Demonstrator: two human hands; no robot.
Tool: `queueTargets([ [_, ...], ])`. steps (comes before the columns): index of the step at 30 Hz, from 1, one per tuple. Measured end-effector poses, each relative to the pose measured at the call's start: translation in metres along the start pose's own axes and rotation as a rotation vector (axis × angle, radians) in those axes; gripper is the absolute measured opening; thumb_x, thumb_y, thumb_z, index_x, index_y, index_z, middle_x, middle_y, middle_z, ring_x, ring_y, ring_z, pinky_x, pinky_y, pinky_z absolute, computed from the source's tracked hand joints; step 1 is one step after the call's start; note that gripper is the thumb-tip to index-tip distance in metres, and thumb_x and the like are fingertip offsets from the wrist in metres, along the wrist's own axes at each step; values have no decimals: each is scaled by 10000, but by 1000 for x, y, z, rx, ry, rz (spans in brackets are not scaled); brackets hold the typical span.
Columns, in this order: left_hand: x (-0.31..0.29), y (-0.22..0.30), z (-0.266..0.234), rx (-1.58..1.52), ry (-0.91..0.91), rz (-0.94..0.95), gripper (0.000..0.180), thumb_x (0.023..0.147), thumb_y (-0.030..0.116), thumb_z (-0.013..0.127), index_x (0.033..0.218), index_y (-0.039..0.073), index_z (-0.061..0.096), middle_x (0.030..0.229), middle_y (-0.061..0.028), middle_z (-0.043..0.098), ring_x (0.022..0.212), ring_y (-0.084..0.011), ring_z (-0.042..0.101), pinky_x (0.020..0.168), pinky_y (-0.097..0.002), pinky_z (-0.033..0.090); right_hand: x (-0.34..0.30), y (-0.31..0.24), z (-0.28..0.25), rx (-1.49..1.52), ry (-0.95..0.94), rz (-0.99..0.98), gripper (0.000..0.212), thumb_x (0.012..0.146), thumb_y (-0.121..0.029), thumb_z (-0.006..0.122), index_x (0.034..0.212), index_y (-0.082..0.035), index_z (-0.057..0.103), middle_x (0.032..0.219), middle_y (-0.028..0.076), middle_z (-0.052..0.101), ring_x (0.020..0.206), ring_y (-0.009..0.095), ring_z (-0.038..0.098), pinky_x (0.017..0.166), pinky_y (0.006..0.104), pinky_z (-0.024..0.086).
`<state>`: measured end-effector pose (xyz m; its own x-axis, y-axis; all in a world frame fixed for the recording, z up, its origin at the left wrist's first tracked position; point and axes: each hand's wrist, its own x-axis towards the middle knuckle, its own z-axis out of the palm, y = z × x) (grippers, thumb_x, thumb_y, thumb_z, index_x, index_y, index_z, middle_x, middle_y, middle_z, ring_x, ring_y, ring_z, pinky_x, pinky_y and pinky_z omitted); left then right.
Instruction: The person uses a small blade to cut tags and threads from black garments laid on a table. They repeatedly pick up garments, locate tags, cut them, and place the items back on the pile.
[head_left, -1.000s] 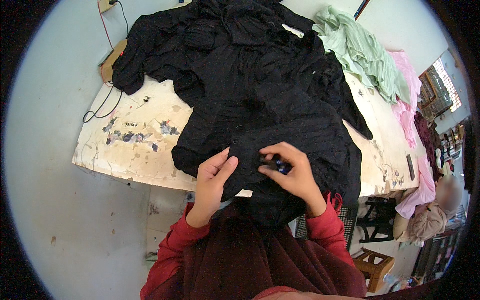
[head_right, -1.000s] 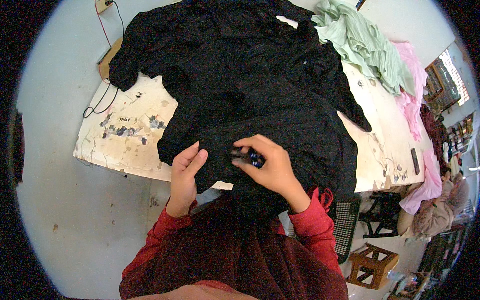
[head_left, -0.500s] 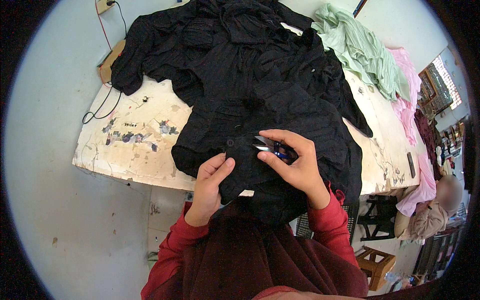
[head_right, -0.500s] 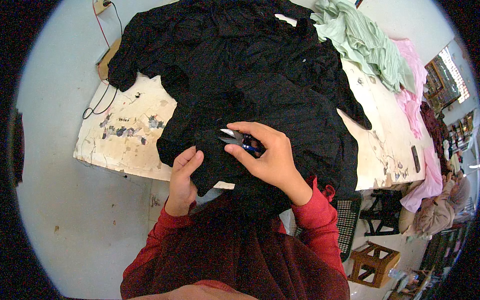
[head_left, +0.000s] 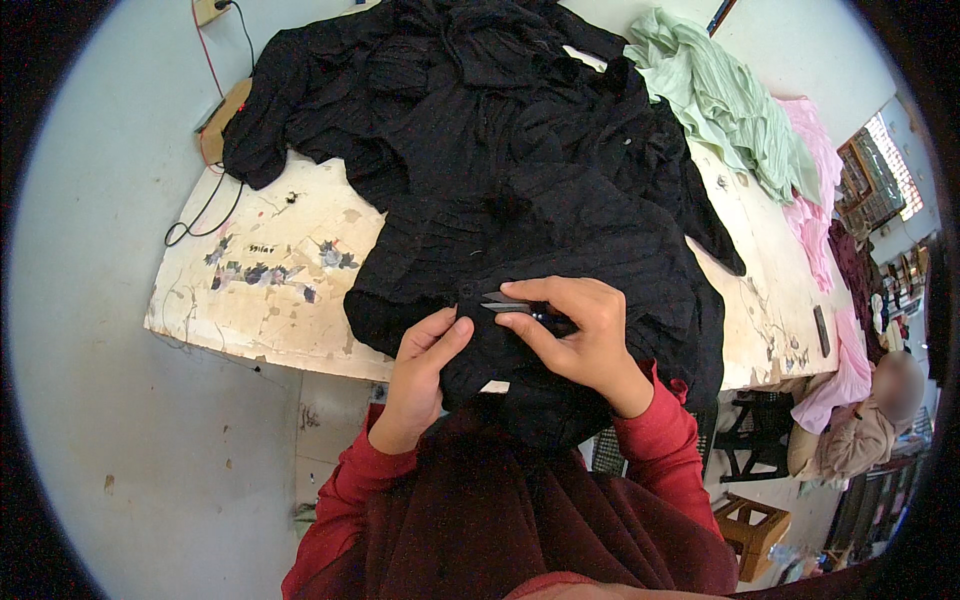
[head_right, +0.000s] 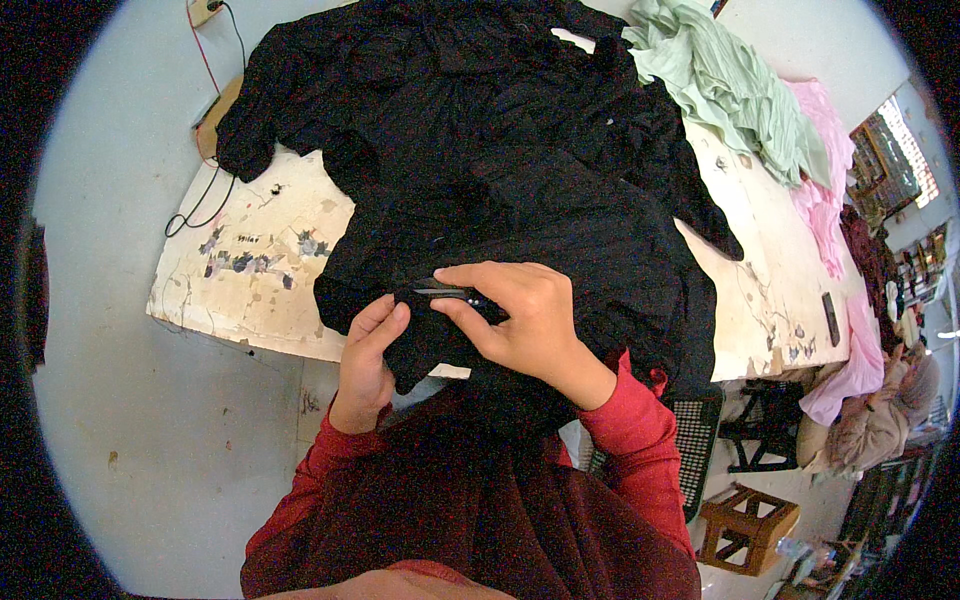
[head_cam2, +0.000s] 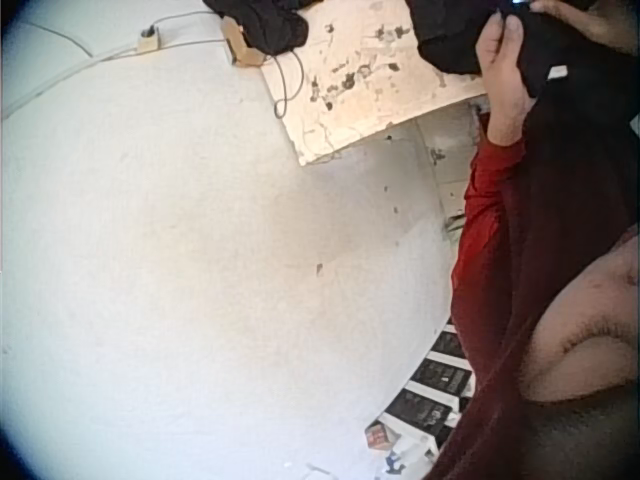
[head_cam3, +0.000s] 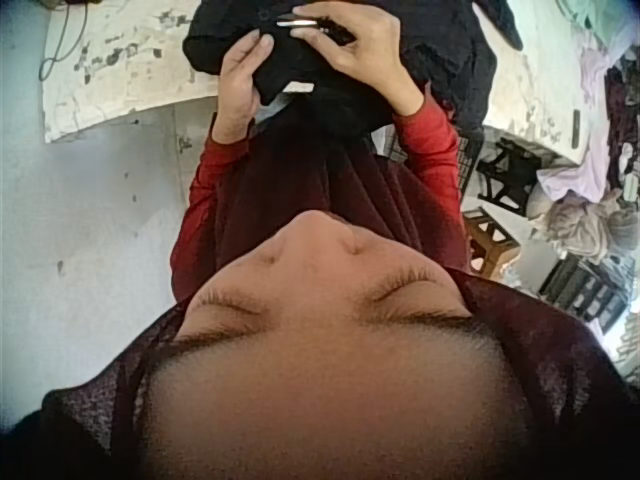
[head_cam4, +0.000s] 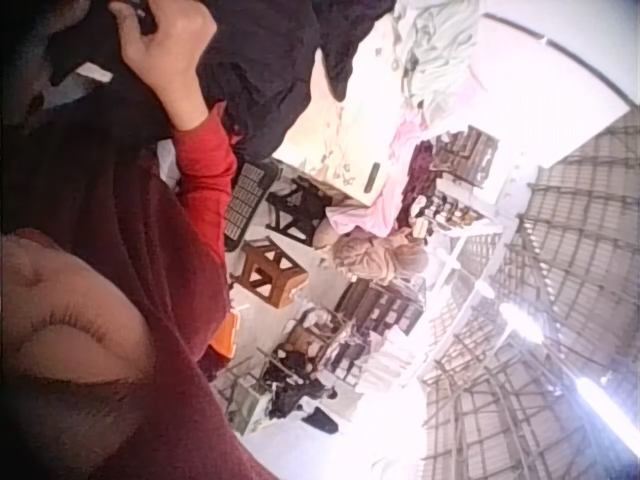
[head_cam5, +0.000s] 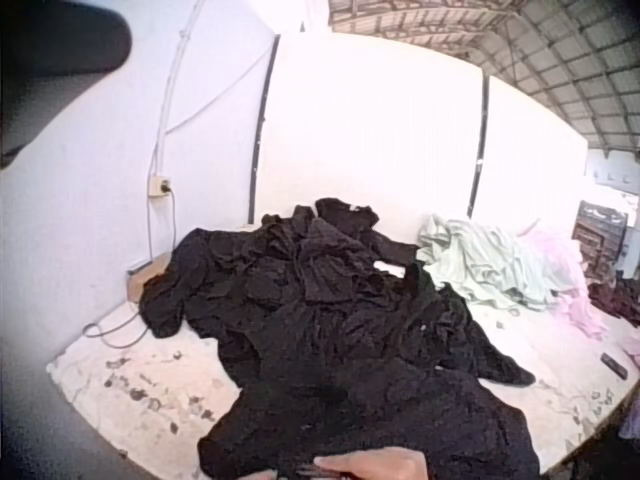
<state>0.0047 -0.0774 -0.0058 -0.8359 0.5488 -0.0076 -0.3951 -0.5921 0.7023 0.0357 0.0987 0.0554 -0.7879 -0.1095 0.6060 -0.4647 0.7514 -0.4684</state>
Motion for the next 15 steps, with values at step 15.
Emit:
queueTargets([
  [15,1,0,-1,-16,9,-36,175,932,101,524,1037,21,639,969,-41,656,850,-93,617,773,-234,492,-3,5,3,120,8,16,190,709,-128,756,860,-28,697,812,109,695,672,203,672,600,265,484],
])
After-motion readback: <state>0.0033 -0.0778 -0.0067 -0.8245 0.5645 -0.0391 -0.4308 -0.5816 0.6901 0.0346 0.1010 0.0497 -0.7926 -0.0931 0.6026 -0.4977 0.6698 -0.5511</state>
